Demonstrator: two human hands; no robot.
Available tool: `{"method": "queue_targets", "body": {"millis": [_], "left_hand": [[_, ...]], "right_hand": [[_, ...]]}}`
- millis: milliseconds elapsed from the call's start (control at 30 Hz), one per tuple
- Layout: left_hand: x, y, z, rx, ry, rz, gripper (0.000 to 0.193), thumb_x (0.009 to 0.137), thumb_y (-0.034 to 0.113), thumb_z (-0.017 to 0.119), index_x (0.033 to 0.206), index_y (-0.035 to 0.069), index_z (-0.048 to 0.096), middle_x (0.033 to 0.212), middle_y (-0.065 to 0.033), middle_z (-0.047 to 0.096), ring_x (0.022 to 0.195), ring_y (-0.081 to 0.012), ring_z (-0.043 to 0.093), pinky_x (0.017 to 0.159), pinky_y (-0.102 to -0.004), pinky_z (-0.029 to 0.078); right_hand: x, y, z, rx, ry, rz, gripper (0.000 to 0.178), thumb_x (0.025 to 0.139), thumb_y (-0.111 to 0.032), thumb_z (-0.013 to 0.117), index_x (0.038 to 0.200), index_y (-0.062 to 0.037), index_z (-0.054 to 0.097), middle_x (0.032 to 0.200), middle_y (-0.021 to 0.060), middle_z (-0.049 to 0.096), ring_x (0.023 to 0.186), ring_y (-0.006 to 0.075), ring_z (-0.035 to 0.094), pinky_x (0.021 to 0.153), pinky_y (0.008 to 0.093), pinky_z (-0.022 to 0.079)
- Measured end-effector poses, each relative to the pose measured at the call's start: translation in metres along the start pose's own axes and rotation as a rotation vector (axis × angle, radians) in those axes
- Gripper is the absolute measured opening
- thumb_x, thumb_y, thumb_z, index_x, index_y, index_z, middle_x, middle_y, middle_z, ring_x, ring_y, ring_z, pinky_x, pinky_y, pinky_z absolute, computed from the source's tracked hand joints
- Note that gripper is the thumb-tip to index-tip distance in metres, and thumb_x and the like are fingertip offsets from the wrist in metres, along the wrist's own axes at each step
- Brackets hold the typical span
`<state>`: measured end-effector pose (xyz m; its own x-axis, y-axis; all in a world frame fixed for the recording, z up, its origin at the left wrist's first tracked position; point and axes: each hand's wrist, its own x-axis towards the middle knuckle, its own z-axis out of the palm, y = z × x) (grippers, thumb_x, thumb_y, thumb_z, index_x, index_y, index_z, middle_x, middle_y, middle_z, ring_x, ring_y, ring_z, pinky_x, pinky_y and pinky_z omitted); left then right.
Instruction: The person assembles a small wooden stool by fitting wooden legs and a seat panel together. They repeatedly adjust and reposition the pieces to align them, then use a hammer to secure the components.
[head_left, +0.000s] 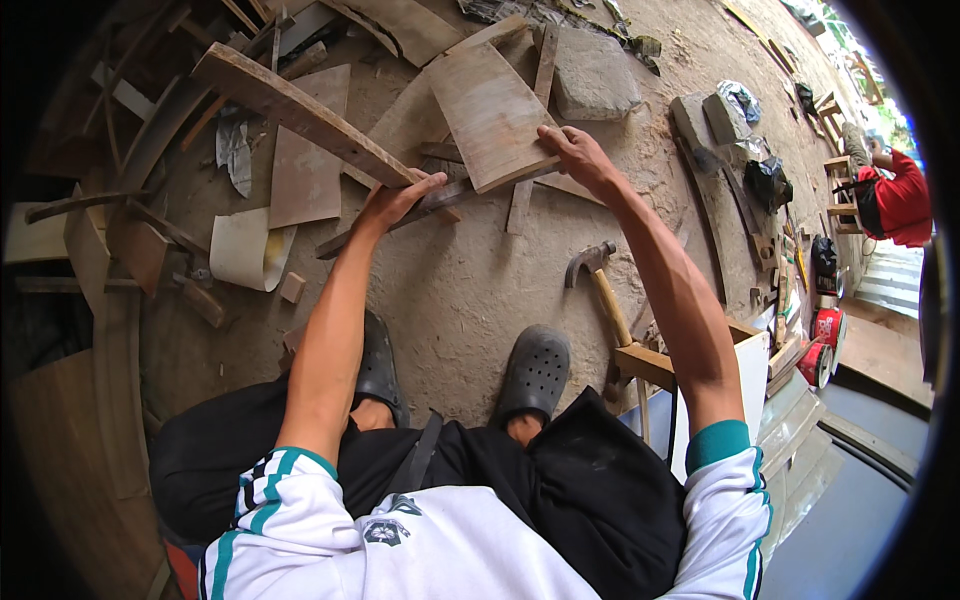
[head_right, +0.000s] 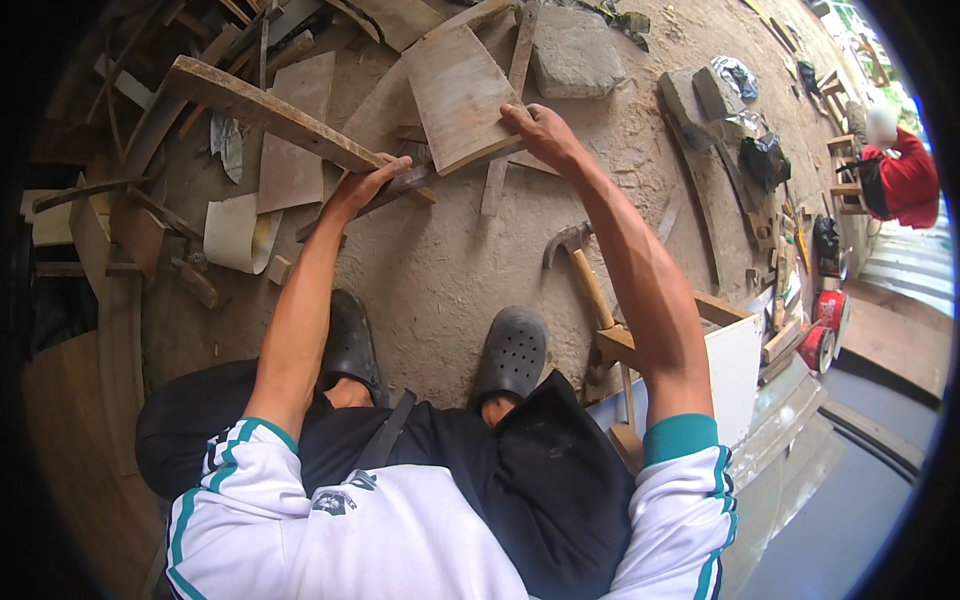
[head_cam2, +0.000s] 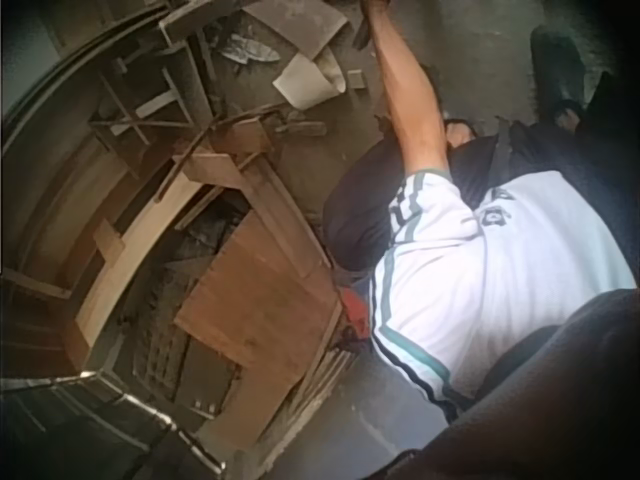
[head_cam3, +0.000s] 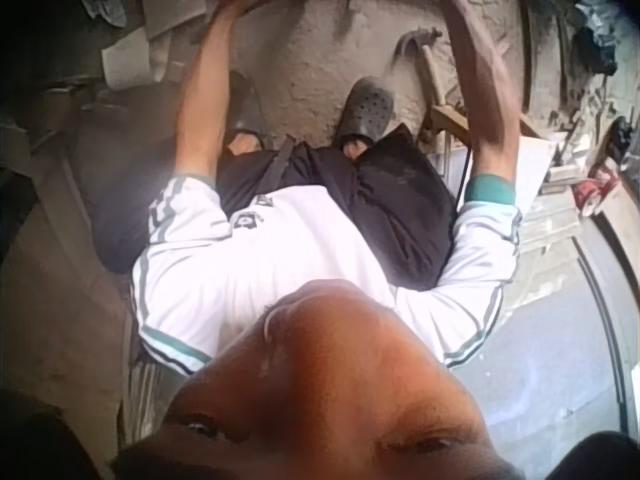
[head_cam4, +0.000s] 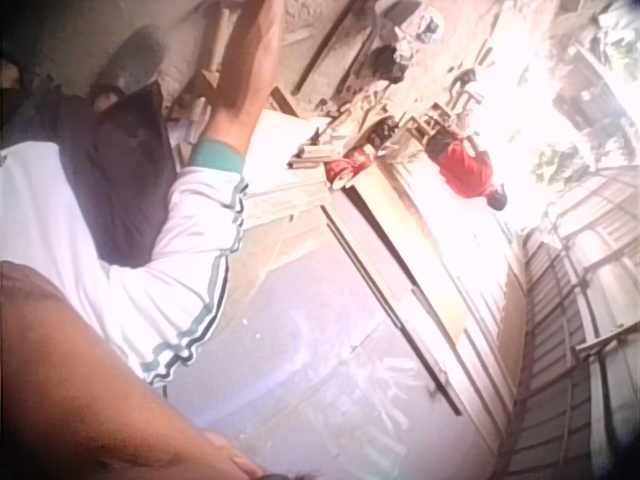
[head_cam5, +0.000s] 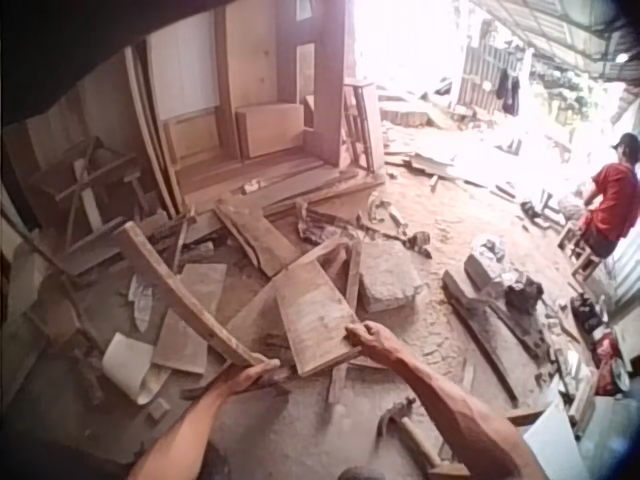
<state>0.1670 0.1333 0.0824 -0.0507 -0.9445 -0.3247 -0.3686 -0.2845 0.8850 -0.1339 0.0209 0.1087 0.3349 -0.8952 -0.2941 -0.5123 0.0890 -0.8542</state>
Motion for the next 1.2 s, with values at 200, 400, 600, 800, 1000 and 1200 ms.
{"method": "queue_targets", "body": {"millis": [200,400,600,800,1000,1200], "left_hand": [[0.002,-0.002,0.000,0.028,0.012,-0.012,0.059,0.084,0.059,0.064,0.097,0.002,0.072,0.099,-0.0107,0.071,0.103,-0.0203,0.062,0.095,-0.0314,0.043],[0.005,0.000,0.000,0.046,0.009,-0.022,0.059,0.085,0.059,0.063,0.097,0.002,0.073,0.100,-0.0109,0.071,0.101,-0.0210,0.062,0.093,-0.0314,0.044],[0.004,0.007,0.003,0.055,0.023,-0.057,0.064,0.083,0.064,0.061,0.097,0.003,0.074,0.100,-0.0109,0.071,0.100,-0.0212,0.062,0.092,-0.0317,0.044],[0.005,0.010,0.003,0.069,0.016,-0.060,0.067,0.081,0.067,0.061,0.098,0.003,0.074,0.101,-0.0116,0.070,0.102,-0.0229,0.062,0.094,-0.0329,0.043],[0.006,0.009,0.002,0.087,0.021,-0.068,0.068,0.082,0.067,0.059,0.098,0.003,0.074,0.101,-0.0116,0.070,0.103,-0.0232,0.061,0.094,-0.0329,0.043],[0.008,0.007,0.002,0.099,0.003,-0.062,0.070,0.085,0.068,0.056,0.098,0.002,0.074,0.100,-0.0114,0.070,0.100,-0.0223,0.062,0.090,-0.0325,0.045]], "right_hand": [[-0.005,0.009,0.015,0.193,0.086,0.027,0.058,0.096,-0.052,0.051,0.107,0.0043,0.059,0.080,0.0098,0.059,0.075,0.0158,0.058,0.061,0.0300,0.047],[-0.009,0.013,0.011,0.109,0.073,0.017,0.056,0.098,-0.051,0.048,0.103,0.0035,0.059,0.082,0.0097,0.061,0.074,0.0165,0.057,0.064,0.0315,0.046],[0.006,0.023,0.013,0.063,0.154,0.018,0.057,0.098,-0.051,0.048,0.103,0.0050,0.058,0.091,0.0157,0.064,0.088,0.0220,0.059,0.080,0.0357,0.046],[0.009,0.026,0.012,0.113,0.099,0.005,0.053,0.099,-0.051,0.047,0.100,0.0019,0.056,0.085,0.0110,0.058,0.080,0.0186,0.054,0.073,0.0325,0.043],[0.005,0.019,0.011,0.112,0.066,0.025,0.051,0.100,-0.052,0.045,0.098,-0.0022,0.054,0.078,0.0056,0.052,0.070,0.0146,0.049,0.063,0.0306,0.041],[0.006,0.023,0.005,-0.114,0.127,-0.057,0.058,0.099,-0.053,0.044,0.103,0.0036,0.056,0.091,0.0190,0.062,0.089,0.0260,0.058,0.082,0.0383,0.045]]}}
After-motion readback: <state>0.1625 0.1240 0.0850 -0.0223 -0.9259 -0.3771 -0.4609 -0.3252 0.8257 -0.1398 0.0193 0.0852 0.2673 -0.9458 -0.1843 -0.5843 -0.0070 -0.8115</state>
